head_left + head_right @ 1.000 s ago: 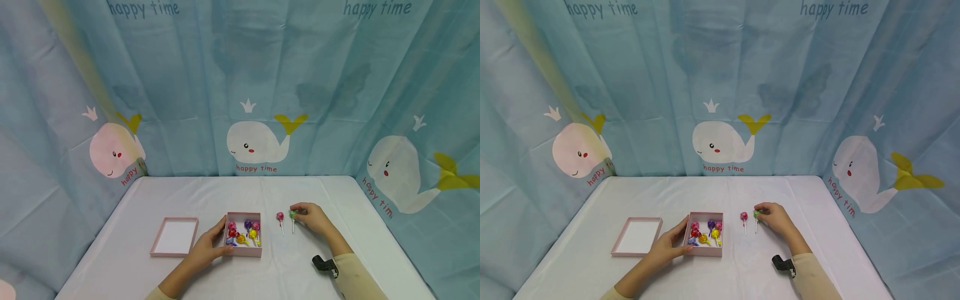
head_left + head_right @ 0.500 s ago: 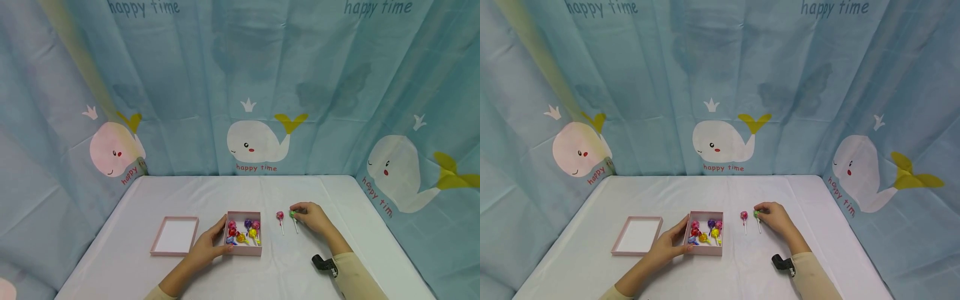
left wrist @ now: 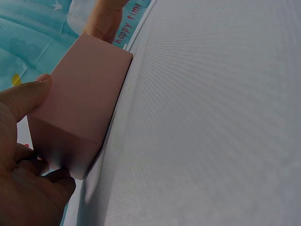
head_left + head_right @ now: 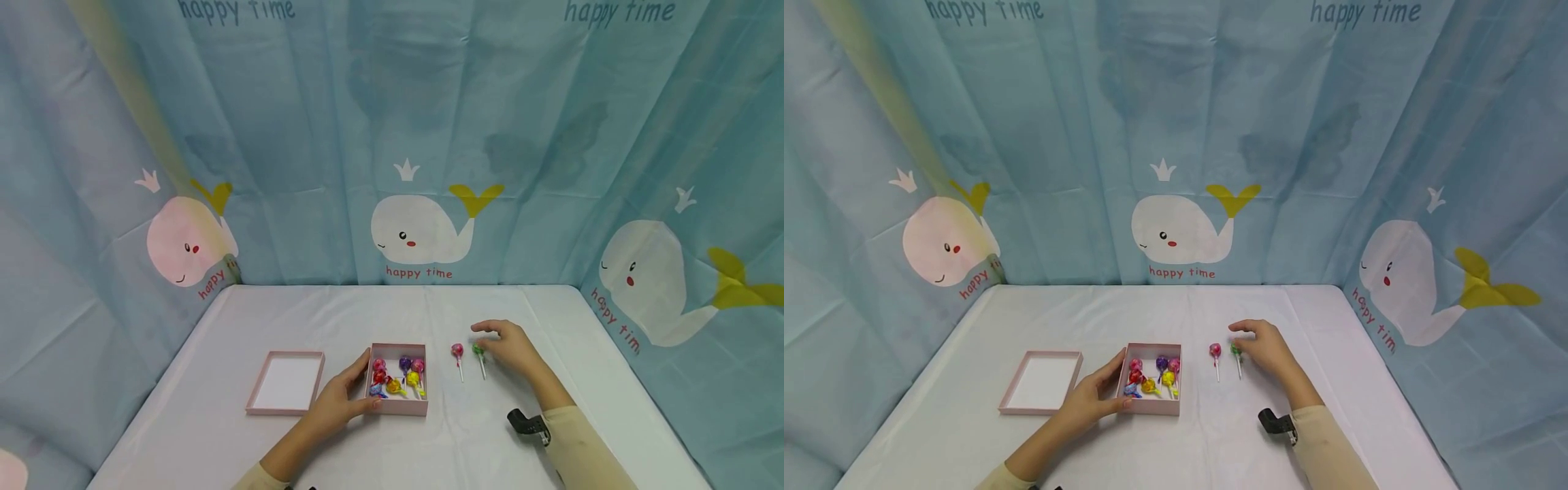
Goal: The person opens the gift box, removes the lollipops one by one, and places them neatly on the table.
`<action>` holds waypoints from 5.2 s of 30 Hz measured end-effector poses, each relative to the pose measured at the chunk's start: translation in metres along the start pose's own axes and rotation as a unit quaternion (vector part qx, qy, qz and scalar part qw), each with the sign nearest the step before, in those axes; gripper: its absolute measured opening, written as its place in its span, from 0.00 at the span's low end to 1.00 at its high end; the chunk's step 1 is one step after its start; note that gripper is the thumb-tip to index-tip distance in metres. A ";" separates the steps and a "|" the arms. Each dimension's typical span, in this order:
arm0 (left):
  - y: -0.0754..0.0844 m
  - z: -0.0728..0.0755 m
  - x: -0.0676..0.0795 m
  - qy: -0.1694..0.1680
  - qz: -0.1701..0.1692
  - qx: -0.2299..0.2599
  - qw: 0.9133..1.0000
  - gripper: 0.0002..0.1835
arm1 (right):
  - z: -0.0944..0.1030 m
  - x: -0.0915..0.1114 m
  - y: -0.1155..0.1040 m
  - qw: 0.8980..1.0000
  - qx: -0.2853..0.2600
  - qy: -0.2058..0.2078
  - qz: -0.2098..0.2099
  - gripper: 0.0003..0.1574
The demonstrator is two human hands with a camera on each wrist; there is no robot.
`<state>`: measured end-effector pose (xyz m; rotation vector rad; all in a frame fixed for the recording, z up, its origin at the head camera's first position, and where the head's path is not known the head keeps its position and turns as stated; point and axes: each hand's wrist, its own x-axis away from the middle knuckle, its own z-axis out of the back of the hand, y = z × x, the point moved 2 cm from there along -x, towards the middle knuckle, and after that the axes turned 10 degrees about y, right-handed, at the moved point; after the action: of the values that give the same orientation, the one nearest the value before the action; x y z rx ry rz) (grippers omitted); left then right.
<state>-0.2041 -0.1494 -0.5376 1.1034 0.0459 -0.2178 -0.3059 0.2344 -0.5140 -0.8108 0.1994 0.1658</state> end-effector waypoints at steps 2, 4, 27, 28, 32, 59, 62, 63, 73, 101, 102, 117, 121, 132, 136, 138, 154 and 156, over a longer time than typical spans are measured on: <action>0.000 0.000 0.000 -0.002 0.003 0.002 1.000 0.57 | 0.002 -0.002 -0.009 1.000 -0.006 -0.002 0.010 0.17; 0.001 0.000 0.000 -0.002 0.006 0.002 1.000 0.57 | 0.003 -0.004 -0.020 1.000 -0.010 -0.007 0.025 0.17; 0.000 0.000 0.000 -0.009 0.004 0.019 1.000 0.56 | -0.045 -0.030 -0.145 0.968 -0.037 -0.163 0.188 0.10; 0.001 0.001 0.000 -0.009 0.002 0.017 1.000 0.56 | -0.048 -0.031 -0.147 0.966 -0.037 -0.173 0.189 0.10; 0.000 0.000 -0.001 -0.004 -0.002 0.007 1.000 0.55 | -0.062 -0.032 -0.153 0.959 -0.025 -0.209 0.190 0.10; 0.000 0.002 -0.001 -0.011 -0.001 0.023 1.000 0.53 | -0.111 -0.018 -0.151 0.938 0.023 -0.276 0.206 0.17; -0.001 0.002 -0.001 -0.007 0.001 0.017 1.000 0.53 | -0.115 -0.015 -0.148 0.936 0.041 -0.274 0.216 0.17; 0.000 0.002 0.000 -0.005 0.001 0.014 1.000 0.52 | -0.116 -0.014 -0.147 0.935 0.045 -0.272 0.221 0.16; -0.002 0.002 0.000 -0.006 -0.002 0.015 1.000 0.52 | -0.121 -0.009 -0.147 0.936 0.068 -0.220 0.265 0.17; 0.001 0.004 0.000 -0.007 0.006 0.015 1.000 0.53 | -0.128 -0.004 -0.146 0.917 0.172 -0.192 0.306 0.15; 0.001 0.004 0.000 -0.007 0.006 0.015 1.000 0.53 | -0.128 -0.004 -0.146 0.915 0.177 -0.193 0.307 0.15; -0.003 -0.001 0.001 -0.013 -0.007 0.019 1.000 0.49 | -0.109 -0.002 -0.146 0.918 0.166 -0.174 0.316 0.14; -0.003 0.000 0.000 -0.012 -0.016 0.023 1.000 0.48 | -0.107 0.000 -0.144 0.924 0.182 -0.161 0.297 0.13; -0.003 0.000 0.000 -0.021 -0.012 0.041 0.999 0.48 | -0.113 0.007 -0.139 0.926 0.196 -0.151 0.285 0.15; -0.003 -0.001 -0.001 -0.019 -0.012 0.043 0.999 0.48 | -0.116 0.006 -0.137 0.926 0.202 -0.148 0.281 0.11; -0.003 -0.001 -0.001 -0.017 -0.013 0.041 0.999 0.48 | -0.116 0.005 -0.135 0.929 0.194 -0.146 0.279 0.10; -0.004 -0.002 0.000 -0.015 -0.009 0.038 0.999 0.48 | -0.087 0.004 -0.134 0.960 0.074 -0.070 0.259 0.12; -0.003 -0.001 0.000 -0.011 -0.008 0.033 0.999 0.48 | -0.080 0.004 -0.135 0.968 0.047 -0.067 0.239 0.12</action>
<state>-0.2042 -0.1495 -0.5410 1.1662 0.0278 -0.2472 -0.2813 0.0841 -0.4740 -0.6430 0.2718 0.6591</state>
